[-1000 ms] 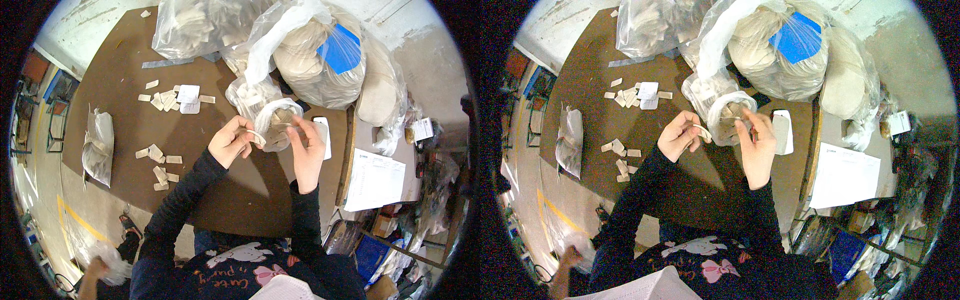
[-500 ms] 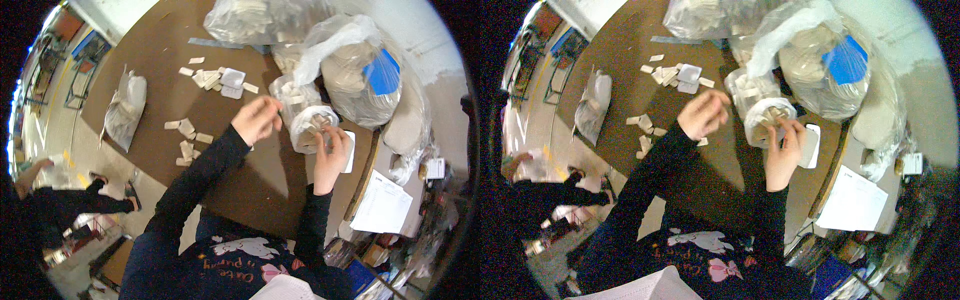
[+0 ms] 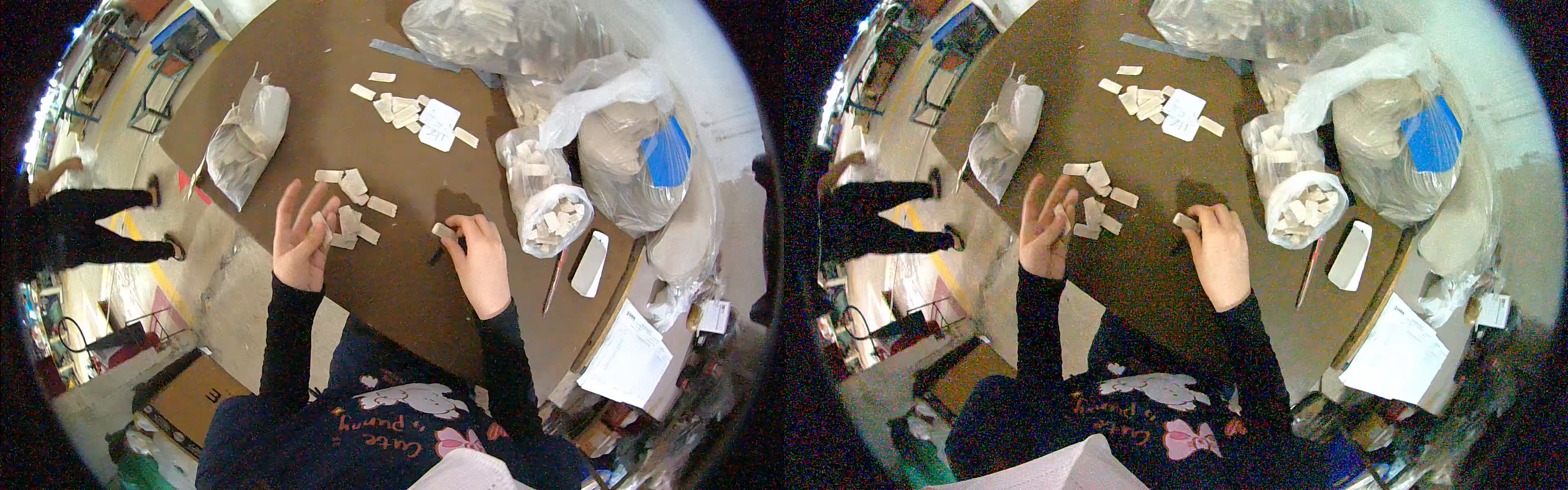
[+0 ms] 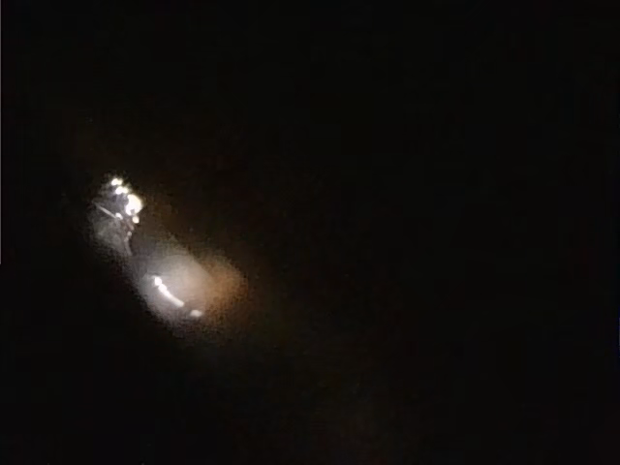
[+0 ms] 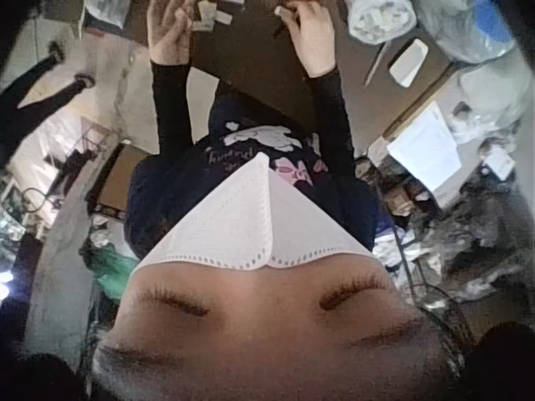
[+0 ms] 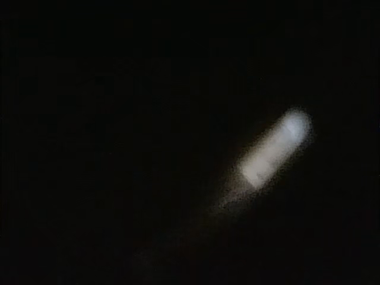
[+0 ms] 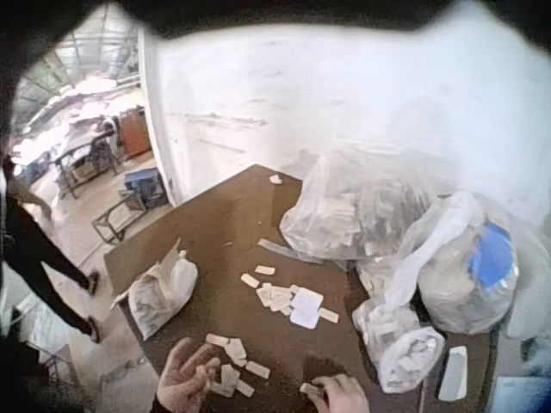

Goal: The person picks up small rectangular blocks from a table and places them into a clear plastic bag. They handle the blocks one at a time, occasionally adjusting the bag and continuing to transfer blocks until the bag is filled.

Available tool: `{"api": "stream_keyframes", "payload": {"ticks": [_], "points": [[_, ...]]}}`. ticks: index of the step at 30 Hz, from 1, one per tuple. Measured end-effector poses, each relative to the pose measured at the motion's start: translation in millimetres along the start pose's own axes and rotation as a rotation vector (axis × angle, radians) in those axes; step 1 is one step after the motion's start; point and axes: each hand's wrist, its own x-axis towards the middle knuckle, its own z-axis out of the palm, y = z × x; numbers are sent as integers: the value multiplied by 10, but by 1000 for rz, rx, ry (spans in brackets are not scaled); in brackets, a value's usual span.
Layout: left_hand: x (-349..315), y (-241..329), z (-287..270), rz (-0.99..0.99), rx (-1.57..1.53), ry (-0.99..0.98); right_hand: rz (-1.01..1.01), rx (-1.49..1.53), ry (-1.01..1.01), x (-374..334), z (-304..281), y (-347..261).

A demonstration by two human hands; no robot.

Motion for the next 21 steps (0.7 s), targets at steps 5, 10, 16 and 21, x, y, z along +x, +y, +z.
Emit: {"api": "stream_keyframes", "payload": {"ticks": [5,10,16,21], "points": [[-232,-242,-439,-257,-263,-99,53,64,-39,12,-5,-173],[-523,-440,-78,-318,-297,24,-27,513,-323,-90,168,-870],[-382,-235,-377,-176,-286,228,-144,251,-51,225,564,-989],[-311,-8,-624,-214,-236,116,-146,215,-76,252,760,-924]]}}
